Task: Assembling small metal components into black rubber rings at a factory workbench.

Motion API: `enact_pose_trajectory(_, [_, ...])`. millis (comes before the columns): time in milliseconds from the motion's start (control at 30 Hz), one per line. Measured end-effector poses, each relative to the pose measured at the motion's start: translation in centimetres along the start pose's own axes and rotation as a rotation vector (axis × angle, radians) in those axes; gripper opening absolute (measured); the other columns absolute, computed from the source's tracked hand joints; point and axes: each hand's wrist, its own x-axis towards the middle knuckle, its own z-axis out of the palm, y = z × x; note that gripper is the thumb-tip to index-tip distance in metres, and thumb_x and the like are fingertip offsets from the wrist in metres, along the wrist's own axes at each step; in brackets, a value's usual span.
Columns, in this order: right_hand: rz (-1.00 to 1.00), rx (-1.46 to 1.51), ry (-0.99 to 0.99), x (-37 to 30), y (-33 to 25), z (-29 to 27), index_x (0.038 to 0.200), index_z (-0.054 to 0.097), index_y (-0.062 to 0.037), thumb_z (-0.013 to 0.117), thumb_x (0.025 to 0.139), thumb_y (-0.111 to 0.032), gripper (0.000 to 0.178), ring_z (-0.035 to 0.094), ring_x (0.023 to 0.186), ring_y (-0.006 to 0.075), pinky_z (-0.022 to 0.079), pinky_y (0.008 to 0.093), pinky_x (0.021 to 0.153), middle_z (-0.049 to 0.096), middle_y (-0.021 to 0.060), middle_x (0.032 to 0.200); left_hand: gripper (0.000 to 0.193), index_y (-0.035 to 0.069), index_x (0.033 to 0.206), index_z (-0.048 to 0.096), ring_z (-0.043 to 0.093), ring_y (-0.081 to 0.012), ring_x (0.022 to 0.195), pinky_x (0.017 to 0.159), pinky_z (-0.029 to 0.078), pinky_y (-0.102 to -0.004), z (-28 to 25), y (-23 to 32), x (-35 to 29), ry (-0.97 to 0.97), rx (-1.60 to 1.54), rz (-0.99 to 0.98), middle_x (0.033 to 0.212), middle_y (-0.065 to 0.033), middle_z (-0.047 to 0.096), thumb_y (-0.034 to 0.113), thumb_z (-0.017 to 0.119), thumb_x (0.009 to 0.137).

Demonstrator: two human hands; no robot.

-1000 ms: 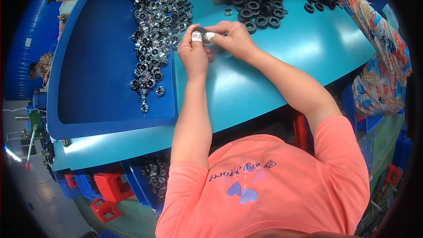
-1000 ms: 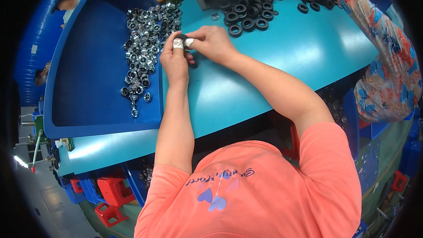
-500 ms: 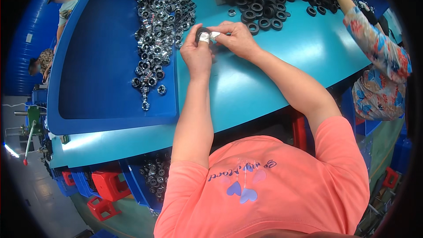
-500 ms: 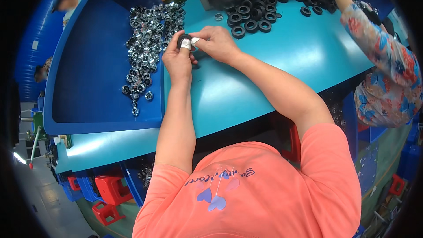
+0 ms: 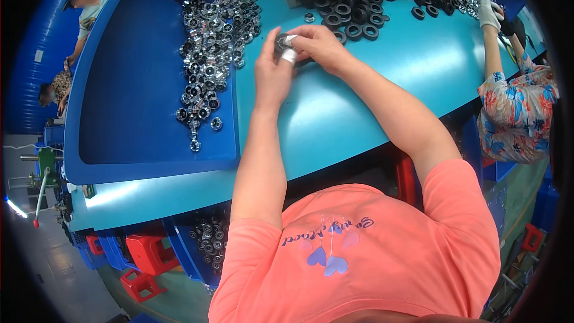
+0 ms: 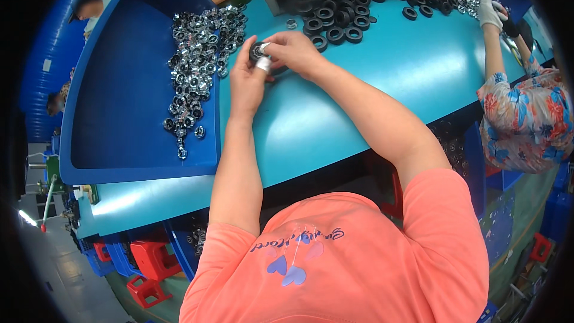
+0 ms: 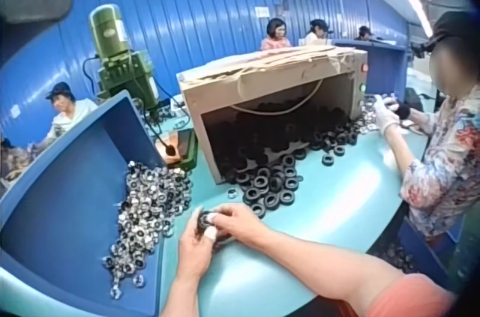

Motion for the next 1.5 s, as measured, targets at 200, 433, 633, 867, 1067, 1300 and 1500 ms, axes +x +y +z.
enact_pose_trajectory(200, [0.061, 0.091, -0.015, -0.6, -0.7, 0.2, 0.117, 0.064, 0.0039, 0.068, 0.087, -0.015, 0.036, 0.065, 0.091, 0.0134, 0.053, 0.0262, 0.078, 0.067, 0.0089, 0.104, 0.052, 0.0, 0.141, 0.05, 0.064, -0.018, 0.109, 0.094, 0.052, -0.031, 0.2, 0.6, -0.3, -0.022, -0.026, -0.008, 0.122, -0.0123, 0.066, -0.003, 0.063, 0.091])
enact_pose_trajectory(433, [0.019, 0.13, 0.064, 0.5, 1.5, 0.7, 0.113, 0.064, 0.004, 0.074, 0.085, -0.008, 0.032, 0.068, 0.087, 0.0176, 0.057, 0.0287, 0.073, 0.069, 0.0121, 0.101, 0.046, 0.003, 0.135, 0.058, 0.068, -0.0183, 0.096, 0.08, 0.055, -0.0312, 0.2, -1.9, 0.3, 0.08, 0.235, 0.214, 0.112, -0.0113, 0.07, -0.004, 0.062, 0.09])
enact_pose_trajectory(633, [-0.052, 0.056, 0.105, 0.0, 1.2, 1.2, 0.112, 0.064, 0.0048, 0.071, 0.085, -0.004, 0.029, 0.069, 0.089, 0.0185, 0.059, 0.0307, 0.074, 0.069, 0.0134, 0.102, 0.044, 0.005, 0.127, 0.061, 0.069, -0.0336, 0.097, 0.084, 0.055, -0.0416, 0.5, -0.2, -0.5, 0.146, 0.556, 0.361, 0.108, -0.0187, 0.07, -0.005, 0.063, 0.084])
enact_pose_trajectory(867, [0.07, 0.216, -0.063, 0.3, 1.1, 0.1, 0.117, 0.064, 0.0042, 0.069, 0.091, -0.012, 0.031, 0.068, 0.095, 0.0189, 0.057, 0.0327, 0.084, 0.068, 0.0126, 0.108, 0.049, 0.001, 0.135, 0.057, 0.069, -0.0158, 0.087, 0.07, 0.056, -0.0287, 0.4, -1.0, -0.2, 0.091, 0.054, 0.146, 0.106, -0.0086, 0.071, -0.002, 0.067, 0.087])
enact_pose_trajectory(1067, [0.043, 0.287, -0.154, 0.1, 0.4, -1.1, 0.121, 0.063, 0.0046, 0.065, 0.096, -0.023, 0.037, 0.067, 0.101, 0.019, 0.053, 0.0352, 0.094, 0.068, 0.0119, 0.112, 0.053, 0.001, 0.138, 0.054, 0.063, -0.0072, 0.076, 0.051, 0.048, -0.02, -0.2, 0.7, 0.1, -0.001, -0.129, -0.021, 0.101, -0.0044, 0.069, -0.001, 0.069, 0.087])
enact_pose_trajectory(1300, [-0.15, -0.119, 0.07, 0.4, -1.2, -1.6, 0.111, 0.072, -0.0043, 0.065, 0.096, -0.023, 0.025, 0.066, 0.082, 0.011, 0.055, 0.0291, 0.074, 0.072, 0.0031, 0.099, 0.045, 0.002, 0.125, 0.058, 0.066, -0.0107, 0.087, 0.07, 0.053, -0.0232, 0.5, 2.0, -1.6, 0.038, -0.05, 0.035, 0.101, -0.0048, 0.071, 0.0, 0.074, 0.083])
enact_pose_trajectory(1500, [-0.494, -0.797, 0.592, 1.2, -1.1, -7.2, 0.1, 0.076, -0.0128, 0.067, 0.09, -0.03, 0.022, 0.066, 0.085, 0.0229, 0.053, 0.0369, 0.078, 0.072, 0.0059, 0.092, 0.054, 0.0, 0.118, 0.062, 0.066, -0.0131, 0.089, 0.077, 0.054, -0.0277, -3.3, 8.5, -14.9, -0.142, 0.367, 0.245, 0.1, -0.0054, 0.068, 0.014, 0.086, 0.073])
